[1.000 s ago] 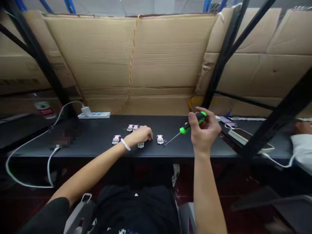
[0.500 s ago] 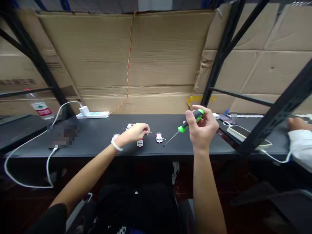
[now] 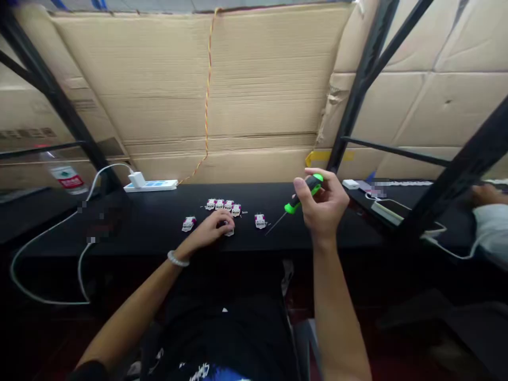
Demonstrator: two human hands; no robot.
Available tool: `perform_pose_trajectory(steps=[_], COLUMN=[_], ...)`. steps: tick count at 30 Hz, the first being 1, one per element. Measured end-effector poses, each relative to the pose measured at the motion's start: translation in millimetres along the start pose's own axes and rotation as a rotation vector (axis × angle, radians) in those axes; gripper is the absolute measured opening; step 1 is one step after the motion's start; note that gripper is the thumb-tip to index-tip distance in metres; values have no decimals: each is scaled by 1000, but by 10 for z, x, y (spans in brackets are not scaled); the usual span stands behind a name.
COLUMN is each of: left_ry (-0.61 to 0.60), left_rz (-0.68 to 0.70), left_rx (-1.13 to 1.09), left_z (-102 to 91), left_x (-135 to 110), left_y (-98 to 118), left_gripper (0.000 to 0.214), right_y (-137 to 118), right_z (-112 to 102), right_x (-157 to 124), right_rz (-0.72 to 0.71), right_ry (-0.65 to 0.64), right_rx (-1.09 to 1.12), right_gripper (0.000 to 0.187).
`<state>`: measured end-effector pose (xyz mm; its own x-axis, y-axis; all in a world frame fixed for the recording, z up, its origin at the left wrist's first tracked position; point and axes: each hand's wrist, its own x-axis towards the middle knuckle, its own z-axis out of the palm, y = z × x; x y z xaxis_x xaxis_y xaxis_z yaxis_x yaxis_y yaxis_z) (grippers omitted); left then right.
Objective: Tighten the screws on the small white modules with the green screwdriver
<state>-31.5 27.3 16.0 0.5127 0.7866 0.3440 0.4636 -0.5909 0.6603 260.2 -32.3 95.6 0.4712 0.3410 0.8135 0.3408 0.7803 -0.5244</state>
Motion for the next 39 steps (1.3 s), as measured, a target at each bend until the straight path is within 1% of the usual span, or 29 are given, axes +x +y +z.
perform_pose_trajectory(steps=[6, 10, 13, 23, 27, 33, 39], left_ry=[-18, -46, -44, -24, -12, -49, -81], left_rz=[-38, -80, -96, -69, -45, -18, 27], left_rx=[-27, -29, -22, -50, -36, -46, -50], left_z=[-8, -23, -26, 0, 3, -19, -64], left_x=[-32, -35, -36, -39, -67, -122, -131], left_y=[-33, -29, -19, -76, -56, 8, -46], left_gripper=[14, 14, 15, 13, 14, 16, 17], right_y=[19, 0, -17, -34, -44, -63, -61], right_z=[-18, -8, 1, 3, 7, 13, 13], right_x=[1, -4, -3, -2, -3, -12, -18], right_rz=[2, -3, -8, -9, -9, -15, -3], right_ry=[-8, -12, -12, -16, -17, -15, -34], right_rx=[-1, 3, -14, -13, 0, -29, -23], right_gripper=[37, 36, 35, 36, 35, 34, 34])
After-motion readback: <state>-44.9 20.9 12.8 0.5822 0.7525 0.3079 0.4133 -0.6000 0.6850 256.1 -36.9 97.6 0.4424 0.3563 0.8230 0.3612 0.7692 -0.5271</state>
